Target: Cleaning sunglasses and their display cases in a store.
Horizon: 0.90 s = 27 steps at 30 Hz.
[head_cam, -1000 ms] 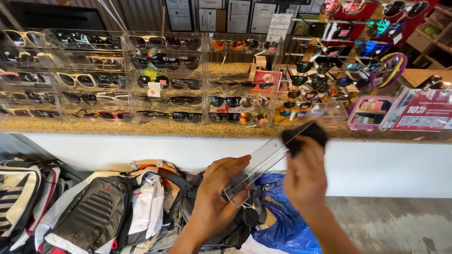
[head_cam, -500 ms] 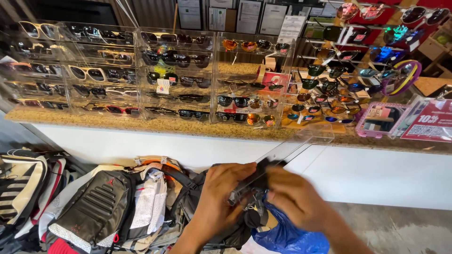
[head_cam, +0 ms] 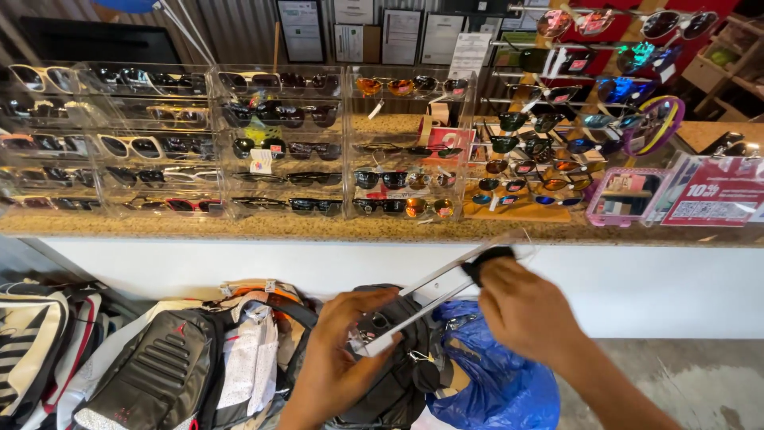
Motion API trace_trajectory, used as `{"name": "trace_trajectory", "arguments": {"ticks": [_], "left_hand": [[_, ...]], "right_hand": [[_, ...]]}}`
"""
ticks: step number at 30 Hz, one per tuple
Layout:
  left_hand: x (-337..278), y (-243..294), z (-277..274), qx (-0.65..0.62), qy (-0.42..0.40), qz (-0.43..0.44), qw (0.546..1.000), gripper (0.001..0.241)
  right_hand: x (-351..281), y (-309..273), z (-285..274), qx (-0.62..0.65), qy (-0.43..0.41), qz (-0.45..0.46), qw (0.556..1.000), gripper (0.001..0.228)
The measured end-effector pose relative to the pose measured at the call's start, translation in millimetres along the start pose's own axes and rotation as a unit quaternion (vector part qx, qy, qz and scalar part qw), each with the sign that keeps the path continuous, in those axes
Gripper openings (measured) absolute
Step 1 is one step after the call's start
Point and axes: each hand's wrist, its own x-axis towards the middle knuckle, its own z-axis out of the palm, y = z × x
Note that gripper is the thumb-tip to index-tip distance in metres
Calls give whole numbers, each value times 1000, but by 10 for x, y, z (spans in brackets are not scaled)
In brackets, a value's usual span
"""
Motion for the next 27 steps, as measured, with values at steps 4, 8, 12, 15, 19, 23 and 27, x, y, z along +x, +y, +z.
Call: {"name": "trace_trajectory", "arguments": {"ticks": [4, 8, 12, 15, 19, 23, 27], "left_hand": [[-95, -180, 307, 178, 52, 136, 973, 40], [-231, -289, 442, 341, 104, 209, 911, 38], [-388, -533, 505, 370, 102, 233, 894, 40], [-444, -593, 483, 340, 25, 251, 906, 45], [-534, -749, 442, 334, 27, 240, 911, 37], [-645, -889, 353, 357, 29, 222, 907, 36], [-620, -963, 127, 365, 31, 237, 900, 38]], "right_hand": [[37, -428, -199, 744, 55, 338, 574, 21], [-52, -495, 119, 883, 26, 460, 91, 43], [37, -267, 268, 887, 136, 419, 138, 50], [121, -198, 340, 857, 182, 472, 97, 46], [185, -352, 430, 858, 219, 457, 90, 41], [403, -599, -77, 820, 205, 526, 91, 46], [609, -838, -467, 799, 200, 564, 55, 50]]}}
